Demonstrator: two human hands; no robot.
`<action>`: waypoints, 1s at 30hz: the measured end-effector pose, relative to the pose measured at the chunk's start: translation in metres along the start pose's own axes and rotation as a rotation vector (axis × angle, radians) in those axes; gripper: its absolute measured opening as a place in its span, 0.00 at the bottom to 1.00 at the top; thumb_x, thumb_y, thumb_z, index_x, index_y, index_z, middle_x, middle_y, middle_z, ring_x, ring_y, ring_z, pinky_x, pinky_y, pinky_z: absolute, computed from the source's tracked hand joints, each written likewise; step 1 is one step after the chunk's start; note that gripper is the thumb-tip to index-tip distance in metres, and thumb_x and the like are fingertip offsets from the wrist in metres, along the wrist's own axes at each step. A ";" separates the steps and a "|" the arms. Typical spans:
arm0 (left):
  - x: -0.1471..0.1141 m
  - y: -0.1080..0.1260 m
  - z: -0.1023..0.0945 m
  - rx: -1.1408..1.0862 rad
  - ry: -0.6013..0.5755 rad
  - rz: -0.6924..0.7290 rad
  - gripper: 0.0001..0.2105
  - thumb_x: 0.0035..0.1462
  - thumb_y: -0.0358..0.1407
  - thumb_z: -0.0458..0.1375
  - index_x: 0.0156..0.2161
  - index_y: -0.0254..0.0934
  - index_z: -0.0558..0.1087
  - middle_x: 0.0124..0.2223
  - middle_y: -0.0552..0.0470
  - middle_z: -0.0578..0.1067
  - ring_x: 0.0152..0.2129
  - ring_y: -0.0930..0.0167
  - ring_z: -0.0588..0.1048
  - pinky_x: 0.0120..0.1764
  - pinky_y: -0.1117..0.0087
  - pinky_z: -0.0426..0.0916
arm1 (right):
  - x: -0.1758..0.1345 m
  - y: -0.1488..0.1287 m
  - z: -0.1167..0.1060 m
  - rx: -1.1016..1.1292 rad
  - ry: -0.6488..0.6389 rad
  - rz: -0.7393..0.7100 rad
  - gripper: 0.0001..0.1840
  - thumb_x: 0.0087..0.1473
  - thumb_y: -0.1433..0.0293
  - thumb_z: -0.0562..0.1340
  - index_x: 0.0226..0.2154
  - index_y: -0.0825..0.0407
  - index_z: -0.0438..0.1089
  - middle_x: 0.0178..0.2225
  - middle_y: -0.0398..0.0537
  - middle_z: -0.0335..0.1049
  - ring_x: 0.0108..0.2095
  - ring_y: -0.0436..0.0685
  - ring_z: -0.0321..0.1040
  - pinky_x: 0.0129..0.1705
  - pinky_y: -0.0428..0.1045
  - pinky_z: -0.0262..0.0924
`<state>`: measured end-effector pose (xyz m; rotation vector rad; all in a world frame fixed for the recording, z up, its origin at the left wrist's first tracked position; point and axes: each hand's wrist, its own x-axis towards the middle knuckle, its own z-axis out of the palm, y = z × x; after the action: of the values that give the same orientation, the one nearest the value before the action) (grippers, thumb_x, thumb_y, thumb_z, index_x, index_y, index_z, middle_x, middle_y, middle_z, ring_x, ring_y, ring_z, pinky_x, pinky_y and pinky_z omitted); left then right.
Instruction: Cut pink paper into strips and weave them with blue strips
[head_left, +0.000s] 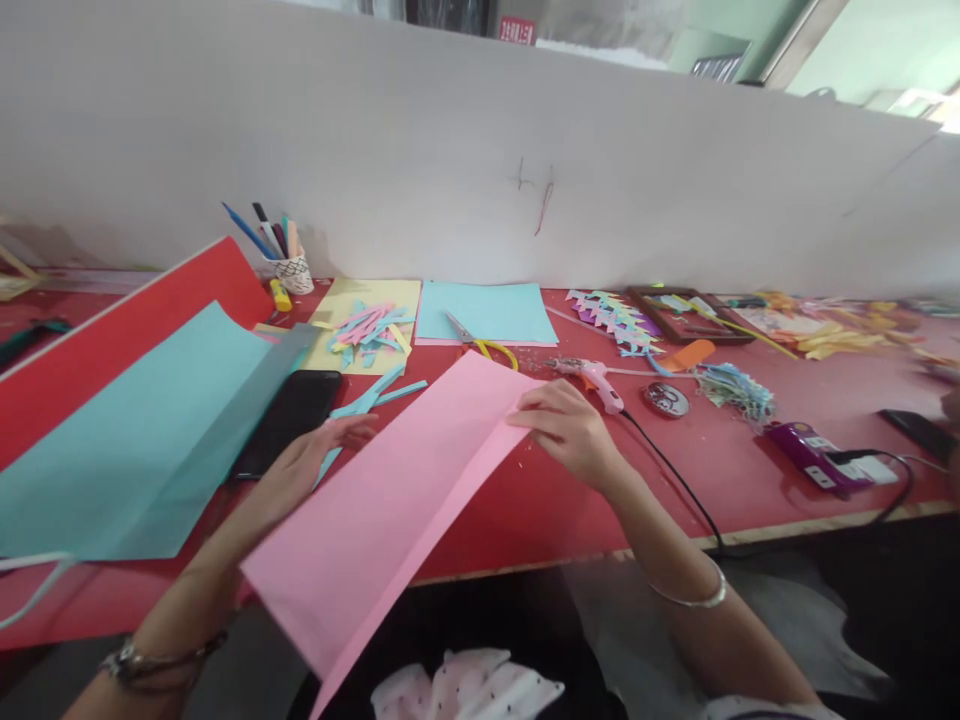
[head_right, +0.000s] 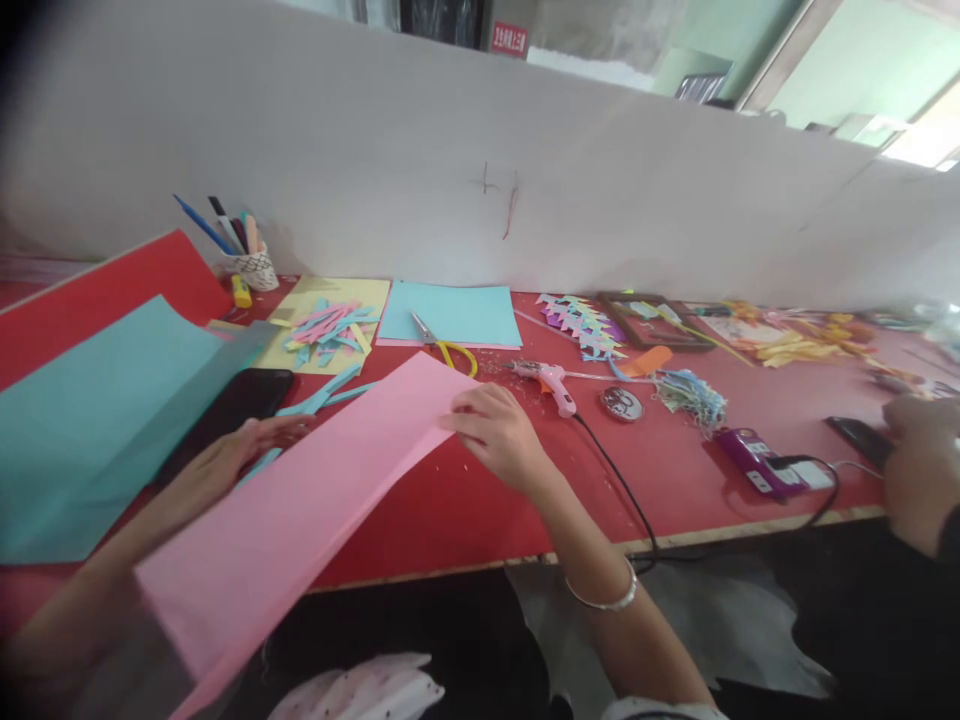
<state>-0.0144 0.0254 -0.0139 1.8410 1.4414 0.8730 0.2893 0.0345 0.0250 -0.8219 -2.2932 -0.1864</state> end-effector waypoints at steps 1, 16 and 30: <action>0.006 0.003 -0.002 -0.120 -0.043 -0.058 0.31 0.56 0.52 0.30 0.45 0.33 0.68 0.37 0.43 0.76 0.32 0.67 0.75 0.37 0.65 0.69 | 0.002 0.001 0.005 -0.062 -0.013 -0.029 0.13 0.55 0.76 0.52 0.31 0.52 0.71 0.30 0.47 0.70 0.33 0.51 0.62 0.36 0.47 0.57; -0.012 0.025 0.058 0.641 -0.221 0.332 0.16 0.60 0.35 0.41 0.49 0.36 0.66 0.47 0.46 0.71 0.45 0.66 0.67 0.46 0.64 0.64 | -0.028 -0.011 0.031 0.073 -0.655 0.307 0.20 0.55 0.63 0.52 0.48 0.55 0.64 0.51 0.56 0.60 0.52 0.58 0.54 0.52 0.54 0.50; -0.005 0.032 0.059 0.809 -0.251 0.339 0.07 0.55 0.36 0.54 0.37 0.36 0.68 0.35 0.50 0.73 0.33 0.67 0.70 0.35 0.67 0.63 | -0.025 -0.016 0.031 -0.002 -0.425 0.369 0.08 0.54 0.74 0.54 0.27 0.51 0.67 0.28 0.40 0.69 0.34 0.50 0.64 0.48 0.54 0.36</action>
<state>0.0502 0.0093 -0.0222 2.7293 1.4489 0.1574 0.2766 0.0199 -0.0139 -1.3728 -2.4661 0.1687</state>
